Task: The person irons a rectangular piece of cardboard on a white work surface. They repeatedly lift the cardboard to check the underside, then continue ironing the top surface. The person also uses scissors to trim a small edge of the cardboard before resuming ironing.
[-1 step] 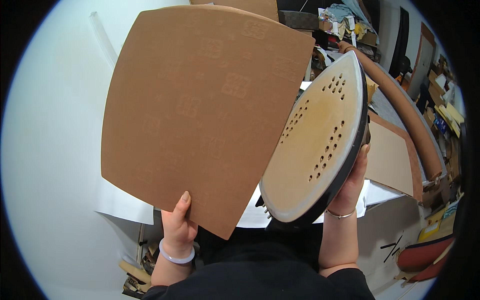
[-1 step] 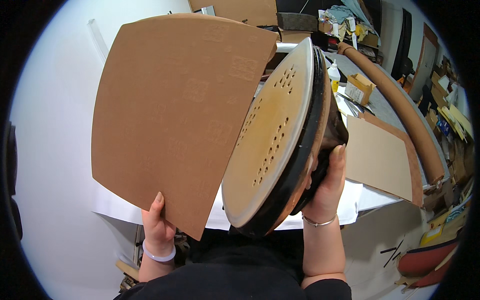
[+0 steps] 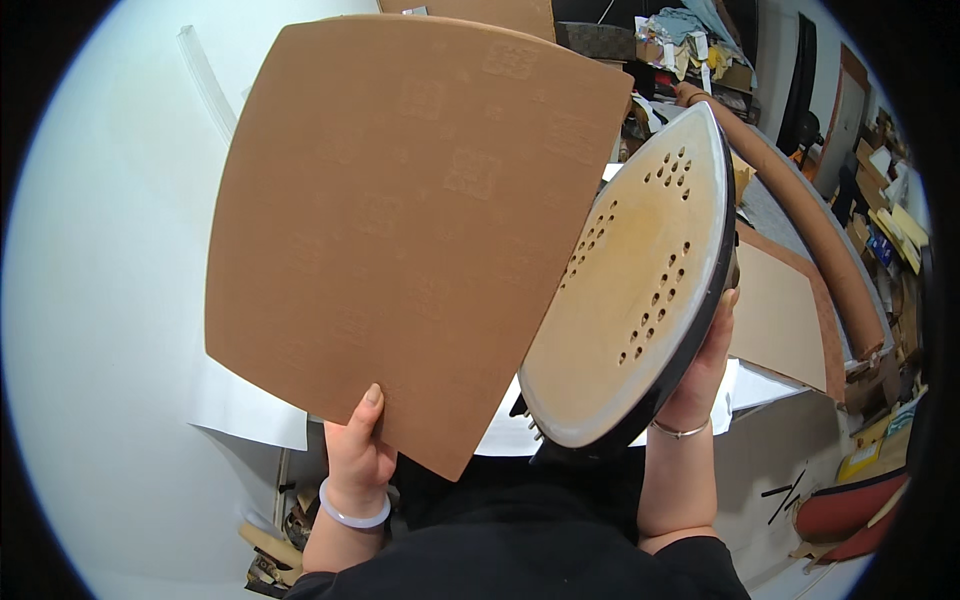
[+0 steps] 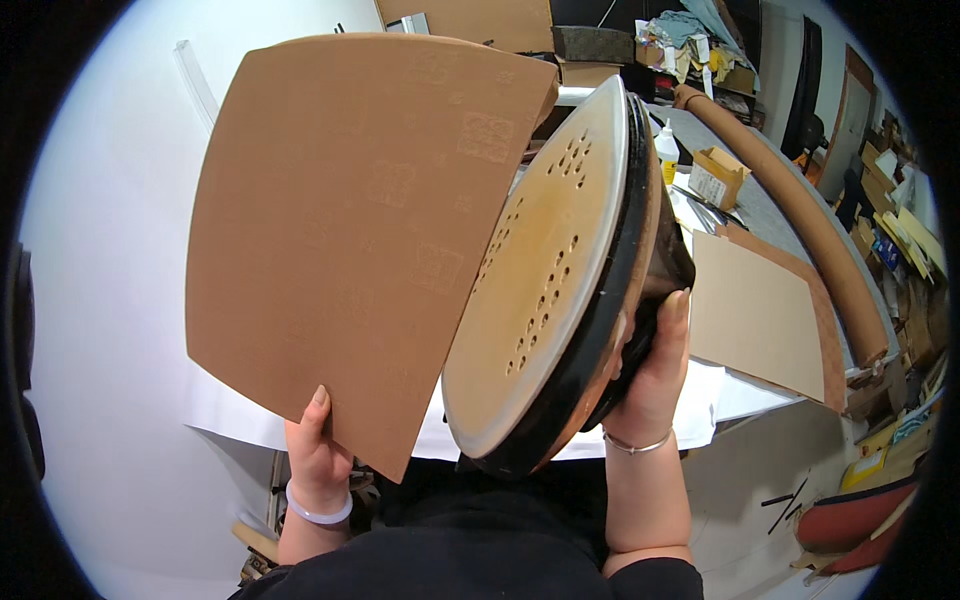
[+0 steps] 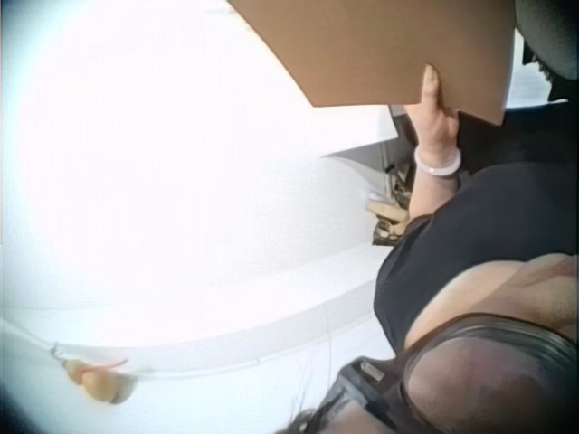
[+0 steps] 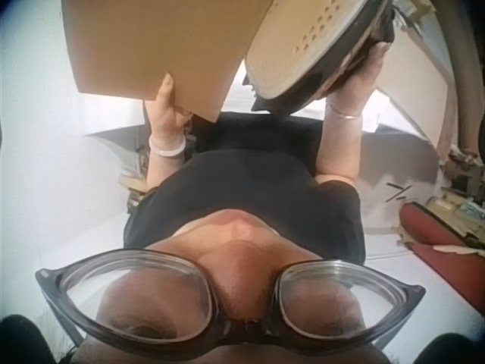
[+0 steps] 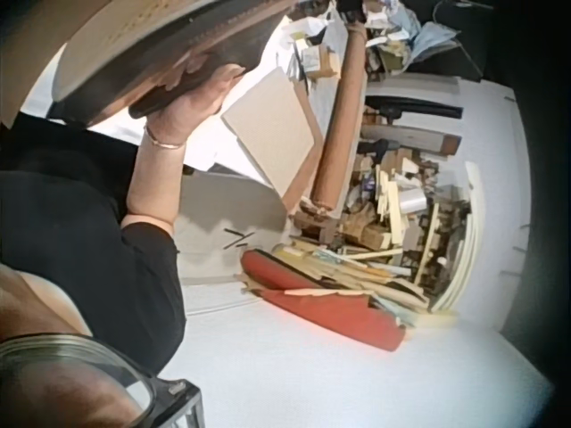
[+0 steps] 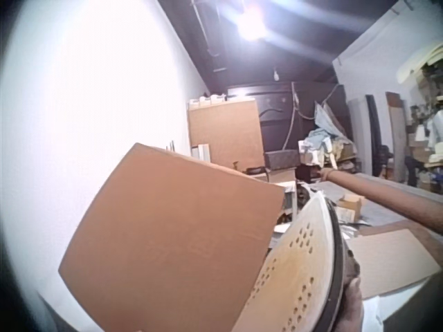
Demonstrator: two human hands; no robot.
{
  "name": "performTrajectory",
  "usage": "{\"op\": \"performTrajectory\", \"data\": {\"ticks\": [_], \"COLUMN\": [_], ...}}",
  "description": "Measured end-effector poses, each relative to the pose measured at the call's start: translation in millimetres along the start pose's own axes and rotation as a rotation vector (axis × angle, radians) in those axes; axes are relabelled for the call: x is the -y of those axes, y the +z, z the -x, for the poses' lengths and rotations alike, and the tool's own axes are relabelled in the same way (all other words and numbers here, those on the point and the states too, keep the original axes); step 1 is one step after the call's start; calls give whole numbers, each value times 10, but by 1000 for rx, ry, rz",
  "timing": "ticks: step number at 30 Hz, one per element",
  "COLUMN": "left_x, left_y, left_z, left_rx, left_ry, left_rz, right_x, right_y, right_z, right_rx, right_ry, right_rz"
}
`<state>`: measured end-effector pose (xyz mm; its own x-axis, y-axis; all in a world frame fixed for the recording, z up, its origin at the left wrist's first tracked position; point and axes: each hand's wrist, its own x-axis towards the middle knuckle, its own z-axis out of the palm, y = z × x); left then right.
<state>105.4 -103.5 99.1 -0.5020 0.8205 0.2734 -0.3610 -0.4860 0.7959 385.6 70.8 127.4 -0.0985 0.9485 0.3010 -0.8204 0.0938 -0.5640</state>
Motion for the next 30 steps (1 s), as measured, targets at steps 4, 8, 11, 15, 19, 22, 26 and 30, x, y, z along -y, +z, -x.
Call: {"op": "performTrajectory", "data": {"ticks": [4,8,11,15,19,22,26,30], "left_x": [66,80,83,94,89,78,0,-231], "left_y": [14,70,89,95,34,-60,-203,-362], "left_z": [-20,-15,5,1,29,61,-6,-110], "left_rx": [30,50,38,47,73,51,8,-118], "left_ry": [-96,-199,-267,-281,-301,-286,-161,163], "left_rz": [37,85,91,93,158,243,187,-129], "right_x": [17,-6,-15,-51,-116,-216,-191,-167], "right_y": [47,-29,39,63,144,12,54,-101], "right_z": [70,144,186,178,141,68,4,-90], "right_rx": [24,91,97,42,5,108,125,-19], "right_ry": [31,30,43,62,63,92,70,32], "right_rz": [-102,-54,-59,41,95,71,130,130]}}
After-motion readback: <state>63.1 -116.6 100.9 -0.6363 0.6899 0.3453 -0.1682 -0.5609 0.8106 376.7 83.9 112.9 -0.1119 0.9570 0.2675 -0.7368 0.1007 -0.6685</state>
